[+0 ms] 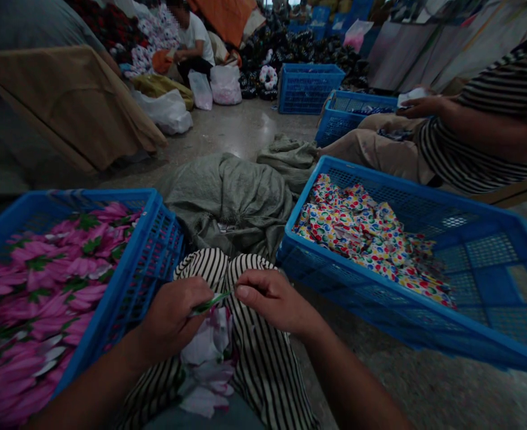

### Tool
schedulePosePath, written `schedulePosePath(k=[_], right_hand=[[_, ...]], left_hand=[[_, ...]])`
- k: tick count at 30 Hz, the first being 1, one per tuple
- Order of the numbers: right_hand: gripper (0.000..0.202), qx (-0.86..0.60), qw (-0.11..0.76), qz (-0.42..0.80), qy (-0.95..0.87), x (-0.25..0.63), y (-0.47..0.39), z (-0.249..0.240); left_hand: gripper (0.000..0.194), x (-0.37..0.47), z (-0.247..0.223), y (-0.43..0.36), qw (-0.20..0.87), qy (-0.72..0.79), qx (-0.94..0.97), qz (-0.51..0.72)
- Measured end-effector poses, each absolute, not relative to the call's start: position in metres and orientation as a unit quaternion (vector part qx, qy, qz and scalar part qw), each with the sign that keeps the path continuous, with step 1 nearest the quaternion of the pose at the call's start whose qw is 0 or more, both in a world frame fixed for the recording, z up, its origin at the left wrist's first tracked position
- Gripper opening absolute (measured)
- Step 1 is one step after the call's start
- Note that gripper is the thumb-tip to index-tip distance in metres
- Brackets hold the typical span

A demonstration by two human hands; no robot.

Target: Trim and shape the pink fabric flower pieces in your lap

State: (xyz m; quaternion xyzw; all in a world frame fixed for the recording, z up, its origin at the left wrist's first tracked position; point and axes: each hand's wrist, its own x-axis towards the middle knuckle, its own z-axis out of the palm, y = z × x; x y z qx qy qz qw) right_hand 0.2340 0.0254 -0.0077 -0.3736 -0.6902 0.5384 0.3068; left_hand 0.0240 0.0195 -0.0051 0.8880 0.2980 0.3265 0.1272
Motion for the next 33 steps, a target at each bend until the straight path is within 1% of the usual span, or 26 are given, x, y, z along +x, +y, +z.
schedulePosePath(k=[5, 8, 10, 11, 12, 14, 16, 18, 20, 22, 25, 28, 33], right_hand=[[0.027, -0.35, 0.225, 0.51, -0.752, 0.239, 0.03, 0.004], [0.031, -0.355, 0.2, 0.524, -0.748, 0.241, 0.033, 0.004], [0.035, -0.356, 0.205, 0.551, -0.726, 0.242, 0.034, 0.0], [0.037, -0.364, 0.223, 0.567, -0.704, 0.243, 0.034, -0.002], [0.037, -0.378, 0.256, 0.582, -0.673, 0.243, 0.034, -0.006], [0.037, -0.42, 0.354, 0.597, -0.585, 0.241, 0.034, -0.013], [0.035, -0.444, 0.432, 0.596, -0.511, 0.236, 0.031, -0.022], [0.032, -0.437, 0.448, 0.611, -0.484, 0.226, 0.027, -0.03], [0.026, -0.427, 0.438, 0.648, -0.454, 0.216, 0.021, -0.037], [0.024, -0.421, 0.449, 0.685, -0.39, 0.208, 0.018, -0.041], [0.028, -0.41, 0.482, 0.714, -0.3, 0.204, 0.016, -0.044], [0.029, -0.404, 0.493, 0.725, -0.262, 0.205, 0.016, -0.043], [0.031, -0.41, 0.508, 0.722, -0.228, 0.204, 0.014, -0.041]], left_hand=[[0.019, 0.026, -0.001, 0.02, 0.041, 0.279, 0.917, 0.283], [0.018, 0.025, -0.002, 0.019, 0.049, 0.273, 0.924, 0.262], [0.017, 0.025, -0.003, 0.019, 0.105, 0.285, 0.916, 0.263], [0.015, 0.026, -0.003, 0.019, 0.15, 0.305, 0.901, 0.269], [0.013, 0.027, -0.003, 0.019, 0.204, 0.338, 0.875, 0.279], [0.011, 0.033, -0.001, 0.019, 0.338, 0.428, 0.781, 0.304], [0.016, 0.039, 0.001, 0.02, 0.476, 0.495, 0.653, 0.319], [0.019, 0.044, 0.001, 0.021, 0.585, 0.51, 0.547, 0.314], [0.02, 0.045, -0.001, 0.022, 0.667, 0.496, 0.466, 0.304], [0.021, 0.044, -0.004, 0.023, 0.738, 0.47, 0.38, 0.301], [0.019, 0.041, -0.008, 0.023, 0.798, 0.436, 0.252, 0.33], [0.016, 0.041, -0.008, 0.023, 0.807, 0.424, 0.18, 0.37], [0.016, 0.048, -0.007, 0.019, 0.8, 0.413, 0.185, 0.394]])
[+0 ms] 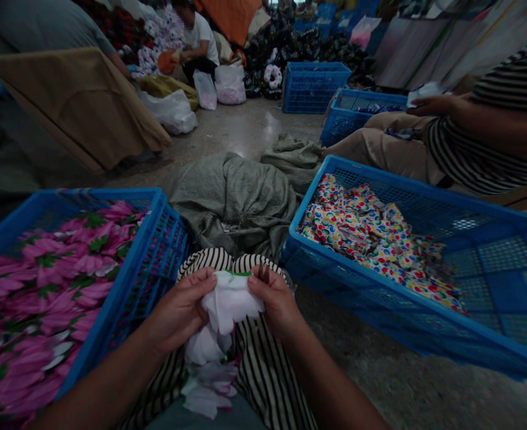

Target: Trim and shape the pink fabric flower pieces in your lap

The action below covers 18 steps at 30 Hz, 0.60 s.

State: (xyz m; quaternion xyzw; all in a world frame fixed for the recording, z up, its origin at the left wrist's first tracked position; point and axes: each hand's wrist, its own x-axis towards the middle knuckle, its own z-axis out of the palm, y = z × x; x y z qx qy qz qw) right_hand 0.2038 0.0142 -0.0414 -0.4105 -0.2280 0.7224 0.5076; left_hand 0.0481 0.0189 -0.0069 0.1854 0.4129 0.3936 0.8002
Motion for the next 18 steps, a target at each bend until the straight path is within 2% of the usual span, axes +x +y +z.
schedulePosePath(k=[4, 8, 10, 12, 13, 16, 18], right_hand=[[0.03, -0.417, 0.51, 0.709, -0.25, 0.203, 0.013, -0.046], [0.028, -0.427, 0.525, 0.657, -0.333, 0.207, 0.013, -0.053], [0.026, -0.44, 0.539, 0.617, -0.368, 0.209, 0.013, -0.053], [0.025, -0.461, 0.546, 0.57, -0.405, 0.209, 0.012, -0.05], [0.024, -0.468, 0.543, 0.553, -0.426, 0.208, 0.011, -0.047], [0.02, -0.443, 0.504, 0.56, -0.486, 0.2, 0.007, -0.039], [0.017, -0.409, 0.482, 0.596, -0.496, 0.195, 0.006, -0.037]], left_hand=[[0.019, 0.045, -0.01, 0.017, 0.742, 0.448, 0.318, 0.385], [0.015, 0.037, -0.014, 0.02, 0.556, 0.527, 0.518, 0.382], [0.008, 0.035, -0.014, 0.021, 0.449, 0.565, 0.542, 0.43], [0.01, 0.036, -0.014, 0.018, 0.401, 0.582, 0.528, 0.471], [0.017, 0.039, -0.013, 0.016, 0.428, 0.572, 0.516, 0.473], [0.031, 0.052, -0.013, 0.009, 0.652, 0.477, 0.42, 0.413], [0.026, 0.061, -0.013, 0.006, 0.744, 0.435, 0.297, 0.411]])
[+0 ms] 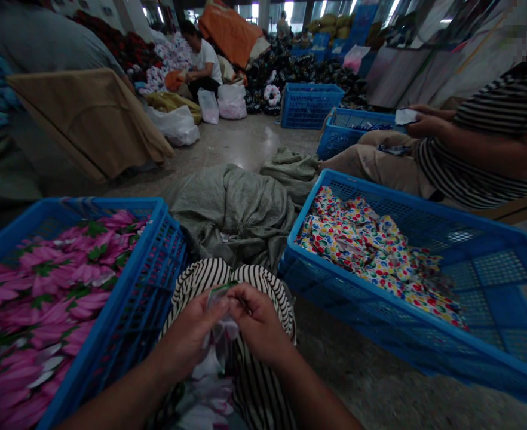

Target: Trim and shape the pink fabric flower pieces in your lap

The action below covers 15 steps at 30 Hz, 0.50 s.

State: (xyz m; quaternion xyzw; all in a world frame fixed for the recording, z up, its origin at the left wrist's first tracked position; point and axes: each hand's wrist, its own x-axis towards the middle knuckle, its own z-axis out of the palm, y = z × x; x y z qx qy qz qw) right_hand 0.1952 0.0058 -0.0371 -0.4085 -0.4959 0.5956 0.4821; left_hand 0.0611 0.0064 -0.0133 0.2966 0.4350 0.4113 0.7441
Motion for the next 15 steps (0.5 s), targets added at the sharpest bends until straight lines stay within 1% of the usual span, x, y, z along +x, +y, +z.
schedulePosePath(k=[1, 3, 5, 7, 12, 15], right_hand=[[0.016, -0.399, 0.486, 0.612, -0.48, 0.194, 0.005, -0.038], [0.016, -0.405, 0.522, 0.624, -0.418, 0.196, 0.006, -0.041], [0.018, -0.435, 0.556, 0.61, -0.359, 0.202, 0.008, -0.045], [0.02, -0.463, 0.565, 0.593, -0.339, 0.208, 0.01, -0.049], [0.02, -0.488, 0.544, 0.546, -0.41, 0.212, 0.012, -0.05], [0.016, -0.502, 0.534, 0.476, -0.487, 0.211, 0.012, -0.044]], left_hand=[[0.02, 0.064, -0.014, 0.007, 0.761, 0.43, 0.237, 0.425], [0.013, 0.067, -0.014, 0.009, 0.769, 0.433, 0.152, 0.445], [0.01, 0.065, -0.013, 0.012, 0.769, 0.44, 0.121, 0.447], [0.009, 0.062, -0.011, 0.015, 0.765, 0.452, 0.113, 0.444], [0.011, 0.06, -0.005, 0.016, 0.769, 0.457, 0.099, 0.435], [0.013, 0.062, -0.005, 0.015, 0.77, 0.459, 0.117, 0.428]])
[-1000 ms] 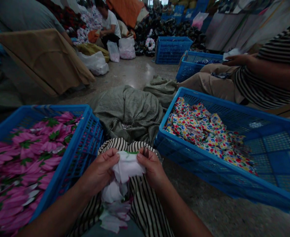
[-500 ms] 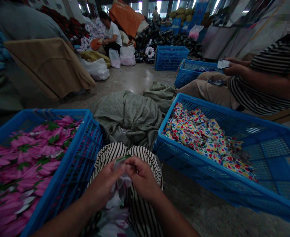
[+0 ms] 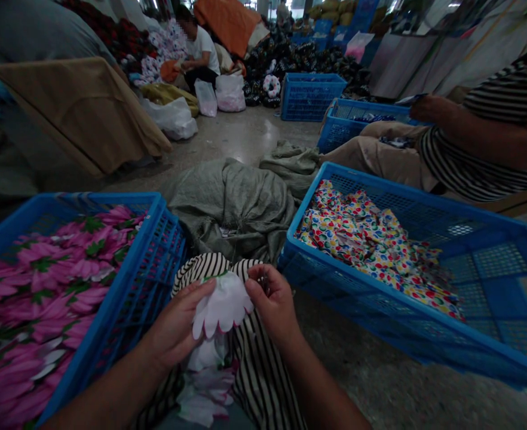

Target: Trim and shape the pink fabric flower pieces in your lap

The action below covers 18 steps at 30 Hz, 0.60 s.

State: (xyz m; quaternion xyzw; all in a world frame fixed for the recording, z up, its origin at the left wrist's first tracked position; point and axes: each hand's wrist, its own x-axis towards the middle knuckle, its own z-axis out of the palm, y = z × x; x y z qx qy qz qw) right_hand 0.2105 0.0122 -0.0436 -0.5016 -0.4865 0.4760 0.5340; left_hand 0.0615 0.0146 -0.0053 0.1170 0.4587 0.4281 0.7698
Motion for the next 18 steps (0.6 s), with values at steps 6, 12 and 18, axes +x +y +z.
schedulePosePath(k=[6, 12, 18], right_hand=[[0.019, -0.413, 0.441, 0.351, -0.715, 0.213, 0.011, -0.026], [0.028, -0.409, 0.384, 0.306, -0.769, 0.216, 0.012, -0.027], [0.04, -0.401, 0.379, 0.311, -0.774, 0.219, 0.013, -0.029]], left_hand=[[0.013, 0.062, -0.008, 0.013, 0.725, 0.466, 0.162, 0.481], [0.013, 0.062, -0.006, 0.012, 0.741, 0.452, 0.165, 0.467], [0.009, 0.062, -0.005, 0.008, 0.737, 0.466, 0.191, 0.452]])
